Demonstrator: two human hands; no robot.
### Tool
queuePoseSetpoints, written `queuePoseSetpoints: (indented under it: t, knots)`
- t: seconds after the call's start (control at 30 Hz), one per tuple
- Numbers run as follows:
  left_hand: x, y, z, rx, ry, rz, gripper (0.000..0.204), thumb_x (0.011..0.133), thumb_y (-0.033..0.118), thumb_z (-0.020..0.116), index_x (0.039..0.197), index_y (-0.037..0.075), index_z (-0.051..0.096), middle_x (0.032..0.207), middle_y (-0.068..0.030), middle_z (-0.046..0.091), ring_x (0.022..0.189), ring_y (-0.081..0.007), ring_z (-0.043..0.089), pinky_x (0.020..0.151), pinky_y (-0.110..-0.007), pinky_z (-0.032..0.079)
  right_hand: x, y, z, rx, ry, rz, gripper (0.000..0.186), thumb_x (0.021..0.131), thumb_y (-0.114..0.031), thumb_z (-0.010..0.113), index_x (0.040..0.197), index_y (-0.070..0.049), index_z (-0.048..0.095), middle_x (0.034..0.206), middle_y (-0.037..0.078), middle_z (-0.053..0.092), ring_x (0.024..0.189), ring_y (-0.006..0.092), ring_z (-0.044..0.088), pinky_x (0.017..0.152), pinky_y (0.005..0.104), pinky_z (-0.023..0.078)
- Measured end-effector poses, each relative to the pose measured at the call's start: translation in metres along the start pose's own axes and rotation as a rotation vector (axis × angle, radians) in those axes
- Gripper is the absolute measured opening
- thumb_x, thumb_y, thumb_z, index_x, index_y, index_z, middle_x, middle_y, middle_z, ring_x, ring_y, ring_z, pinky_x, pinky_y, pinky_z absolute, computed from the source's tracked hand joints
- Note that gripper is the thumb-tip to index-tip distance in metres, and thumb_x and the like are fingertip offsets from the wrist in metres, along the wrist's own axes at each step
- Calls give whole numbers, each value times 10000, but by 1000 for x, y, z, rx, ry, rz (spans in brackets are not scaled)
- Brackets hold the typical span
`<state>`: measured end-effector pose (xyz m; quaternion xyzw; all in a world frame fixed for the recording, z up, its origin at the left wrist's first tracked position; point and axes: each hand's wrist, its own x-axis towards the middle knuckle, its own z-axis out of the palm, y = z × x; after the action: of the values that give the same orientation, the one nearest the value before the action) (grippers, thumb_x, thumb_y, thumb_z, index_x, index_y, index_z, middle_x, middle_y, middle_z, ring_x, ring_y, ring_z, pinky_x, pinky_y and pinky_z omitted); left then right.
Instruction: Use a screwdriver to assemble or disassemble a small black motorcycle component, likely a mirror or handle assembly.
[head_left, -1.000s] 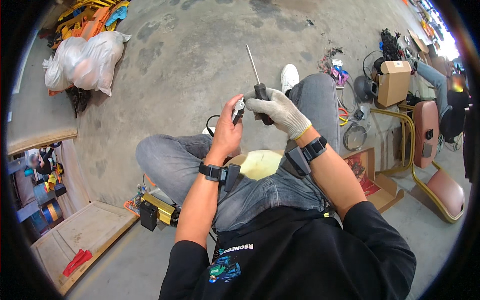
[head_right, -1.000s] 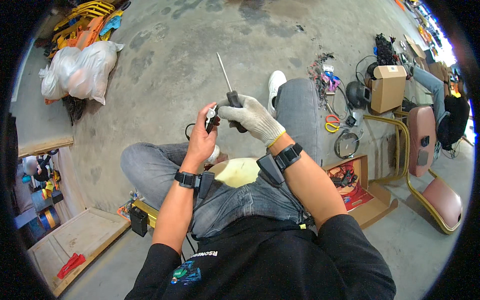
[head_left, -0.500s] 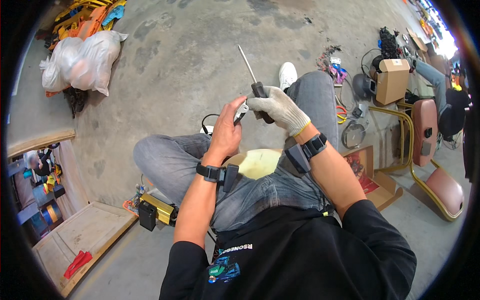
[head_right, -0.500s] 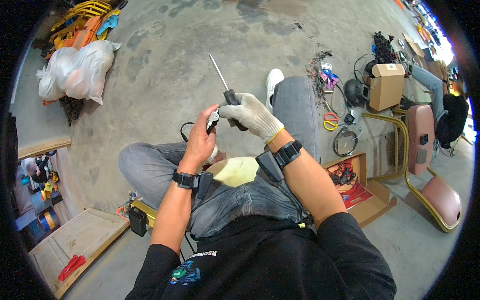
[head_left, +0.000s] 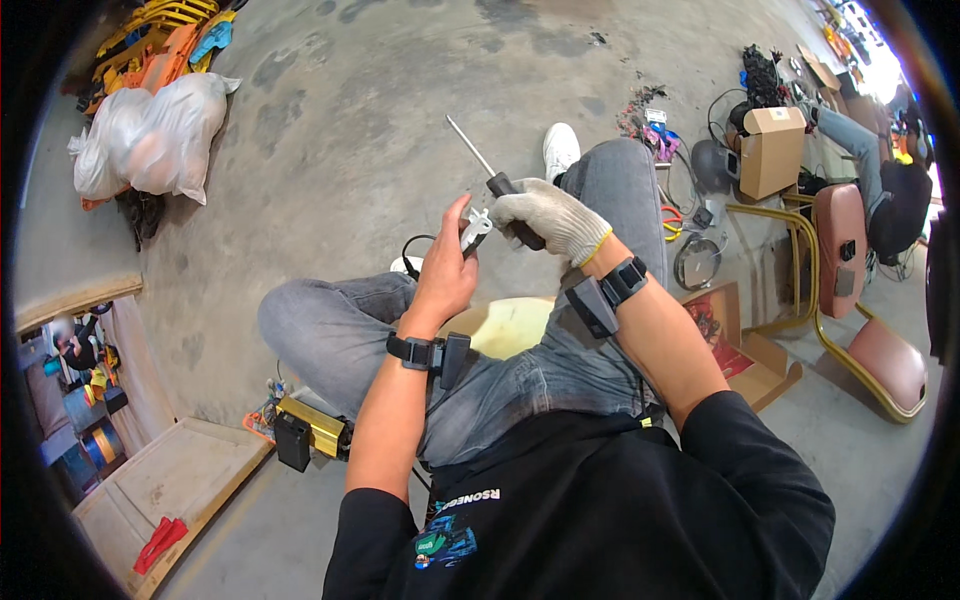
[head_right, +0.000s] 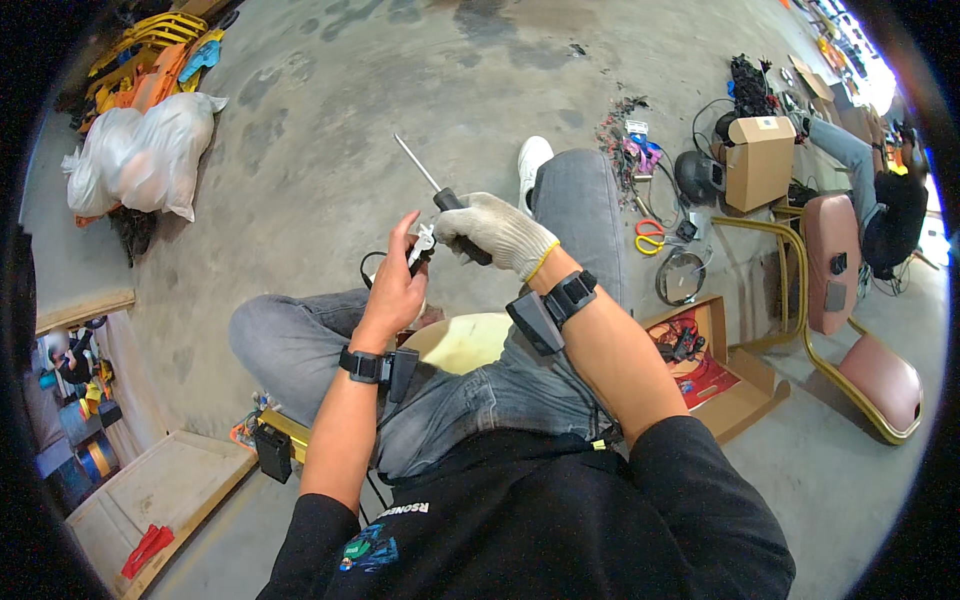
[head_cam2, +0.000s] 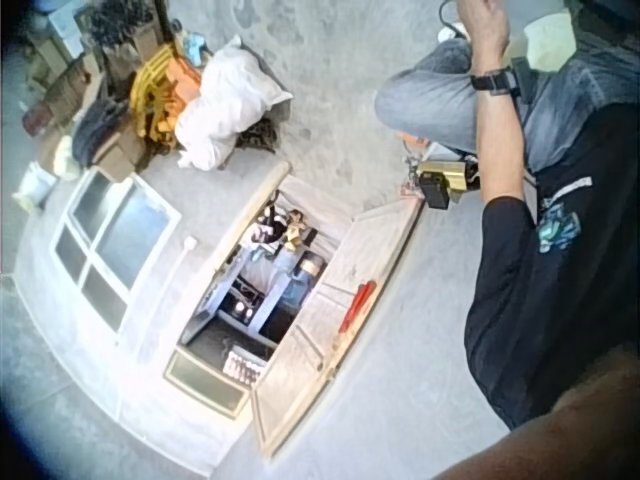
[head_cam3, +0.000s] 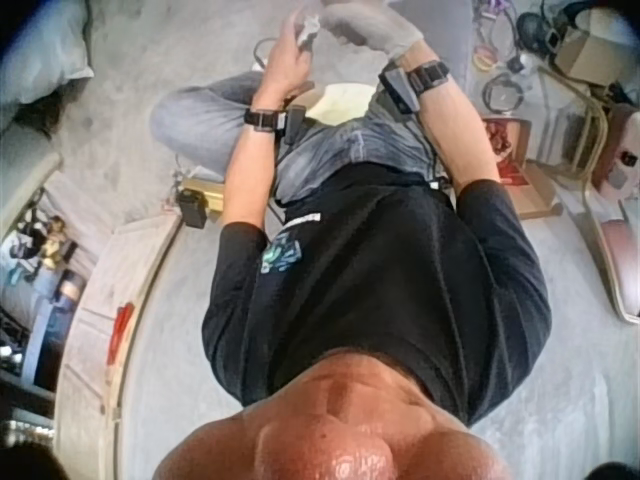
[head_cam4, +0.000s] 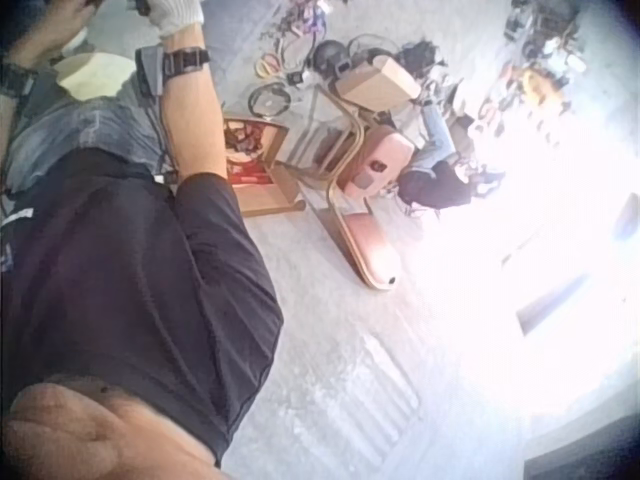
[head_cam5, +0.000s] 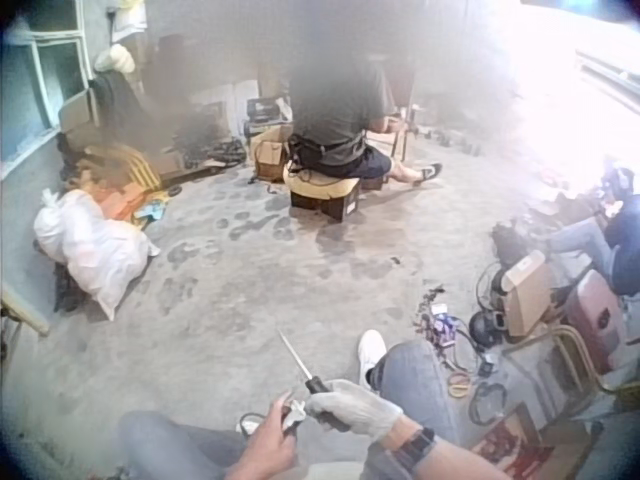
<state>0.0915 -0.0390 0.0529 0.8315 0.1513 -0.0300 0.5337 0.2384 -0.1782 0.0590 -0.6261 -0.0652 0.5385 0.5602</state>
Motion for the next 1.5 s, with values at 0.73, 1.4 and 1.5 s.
queuePoseSetpoints:
  t: [0.73, 1.4, 1.5]
  knots:
    - [4, -54, -31, -1169, 219, -415, 275, 920, 126, 486, 1156, -16, 497, 1100, -203, 654, 1005, -311, 661, 859, -394, 538, 90, 99, -57, -83, 337, 263, 248, 788, -192, 648, 672, 24, 609, 565, 86, 550, 449, 202, 500, 453, 349, 386]
    - [-2, -59, -46, -1459, -46, -309, 487, 1001, 336, 323, 1389, 68, 446, 1138, -212, 643, 1064, -364, 629, 916, -496, 530, 90, 74, -57, -12, 407, -60, 233, 828, -213, 668, 817, 18, 647, 692, 80, 603, 560, 169, 578, 528, 311, 489]
    - [-2, -61, -49, -1463, -61, -285, 488, 1006, 333, 331, 1404, 72, 439, 1145, -214, 642, 1072, -365, 627, 926, -502, 526, 76, 51, -48, 170, 417, -35, 216, 855, -208, 662, 890, 4, 638, 761, 74, 612, 588, 153, 578, 553, 295, 516]
